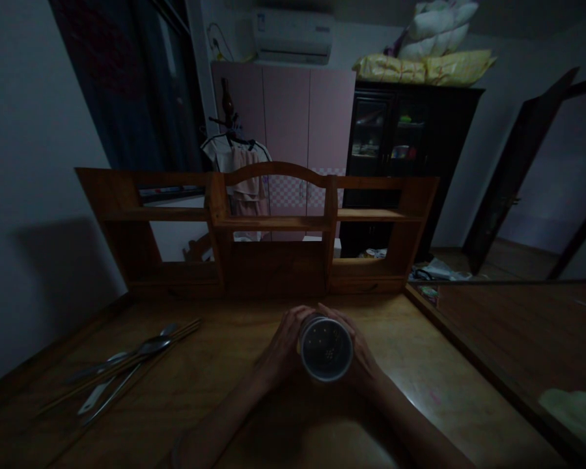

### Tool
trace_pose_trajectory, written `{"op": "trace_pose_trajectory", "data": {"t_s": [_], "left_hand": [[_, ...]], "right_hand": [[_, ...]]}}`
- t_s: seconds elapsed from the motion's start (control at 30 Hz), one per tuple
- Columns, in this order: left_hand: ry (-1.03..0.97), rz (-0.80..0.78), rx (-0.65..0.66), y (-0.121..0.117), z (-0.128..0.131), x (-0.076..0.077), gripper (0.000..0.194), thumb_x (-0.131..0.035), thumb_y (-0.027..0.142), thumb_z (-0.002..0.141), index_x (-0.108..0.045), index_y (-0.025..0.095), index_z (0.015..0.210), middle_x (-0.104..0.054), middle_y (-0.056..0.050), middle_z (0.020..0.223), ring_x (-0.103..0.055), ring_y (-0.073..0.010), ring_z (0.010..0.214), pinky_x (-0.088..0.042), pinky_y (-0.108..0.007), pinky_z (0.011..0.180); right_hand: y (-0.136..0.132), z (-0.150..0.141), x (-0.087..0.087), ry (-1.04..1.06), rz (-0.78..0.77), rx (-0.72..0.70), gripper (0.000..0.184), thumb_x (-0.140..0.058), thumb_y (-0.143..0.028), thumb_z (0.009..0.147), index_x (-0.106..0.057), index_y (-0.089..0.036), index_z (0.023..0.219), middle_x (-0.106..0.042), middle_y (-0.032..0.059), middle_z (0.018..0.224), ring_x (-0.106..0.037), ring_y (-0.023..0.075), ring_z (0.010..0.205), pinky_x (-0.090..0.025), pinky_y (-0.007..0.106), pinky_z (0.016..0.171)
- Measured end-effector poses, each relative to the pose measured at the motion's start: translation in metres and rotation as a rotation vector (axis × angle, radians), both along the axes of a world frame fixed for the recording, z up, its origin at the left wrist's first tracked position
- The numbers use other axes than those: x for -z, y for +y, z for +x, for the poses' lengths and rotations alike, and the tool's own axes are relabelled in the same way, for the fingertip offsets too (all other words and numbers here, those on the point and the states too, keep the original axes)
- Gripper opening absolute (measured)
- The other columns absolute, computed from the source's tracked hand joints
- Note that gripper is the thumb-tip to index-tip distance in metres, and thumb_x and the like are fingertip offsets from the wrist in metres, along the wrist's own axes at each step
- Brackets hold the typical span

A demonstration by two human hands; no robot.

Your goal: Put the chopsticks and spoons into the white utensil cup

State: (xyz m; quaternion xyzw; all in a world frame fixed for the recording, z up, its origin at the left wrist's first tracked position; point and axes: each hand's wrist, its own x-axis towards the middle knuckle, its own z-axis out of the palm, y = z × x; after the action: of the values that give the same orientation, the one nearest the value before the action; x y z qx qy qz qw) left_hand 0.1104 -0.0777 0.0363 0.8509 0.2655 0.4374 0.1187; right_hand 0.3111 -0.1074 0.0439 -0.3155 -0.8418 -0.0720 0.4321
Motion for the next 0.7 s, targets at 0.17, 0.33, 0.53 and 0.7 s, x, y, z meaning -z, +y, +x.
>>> {"op": "trace_pose_trajectory", "data": {"t_s": [0.17,0.33,0.53,0.7], "left_hand": [[-0.001,0.01,0.005,0.0007,0.0005,0.0017,0.056,-0.057,0.022,0.087,-0.034,0.024,0.138,-0.044,-0.012,0.136,-0.039,-0.0249,0.129,-0.034,-0.045,0.11],[0.014,0.039,0.0,-0.0005,0.0003,-0.0001,0.06,-0.062,0.023,0.084,-0.033,0.023,0.137,-0.044,-0.012,0.135,-0.039,-0.0257,0.128,-0.035,-0.045,0.11],[0.046,0.077,-0.035,0.0003,-0.0005,-0.0005,0.06,-0.061,0.021,0.083,-0.033,0.024,0.135,-0.044,-0.013,0.133,-0.04,-0.0271,0.126,-0.037,-0.048,0.107],[0.037,0.089,-0.06,0.0019,0.0011,0.0022,0.064,-0.063,0.021,0.079,-0.033,0.024,0.135,-0.045,-0.014,0.133,-0.042,-0.0298,0.125,-0.038,-0.052,0.106]], "right_hand": [[0.0009,0.0006,-0.0003,0.005,-0.039,0.012,0.079,-0.067,-0.03,0.079,-0.027,-0.016,0.146,-0.042,0.0156,0.145,-0.043,0.0286,0.131,-0.042,0.049,0.107],[0.0022,-0.0001,0.001,-0.03,-0.014,0.013,0.075,-0.066,-0.03,0.08,-0.03,-0.015,0.144,-0.041,0.0167,0.146,-0.042,0.0285,0.132,-0.04,0.05,0.108],[0.004,-0.0004,0.0033,-0.029,0.021,0.005,0.08,-0.066,-0.031,0.08,-0.024,-0.016,0.146,-0.042,0.0172,0.145,-0.043,0.0302,0.132,-0.041,0.051,0.107],[0.0059,0.0007,0.006,0.029,0.038,-0.006,0.078,-0.068,-0.028,0.078,-0.026,-0.018,0.144,-0.043,0.0165,0.143,-0.043,0.0303,0.131,-0.043,0.05,0.105]]}}
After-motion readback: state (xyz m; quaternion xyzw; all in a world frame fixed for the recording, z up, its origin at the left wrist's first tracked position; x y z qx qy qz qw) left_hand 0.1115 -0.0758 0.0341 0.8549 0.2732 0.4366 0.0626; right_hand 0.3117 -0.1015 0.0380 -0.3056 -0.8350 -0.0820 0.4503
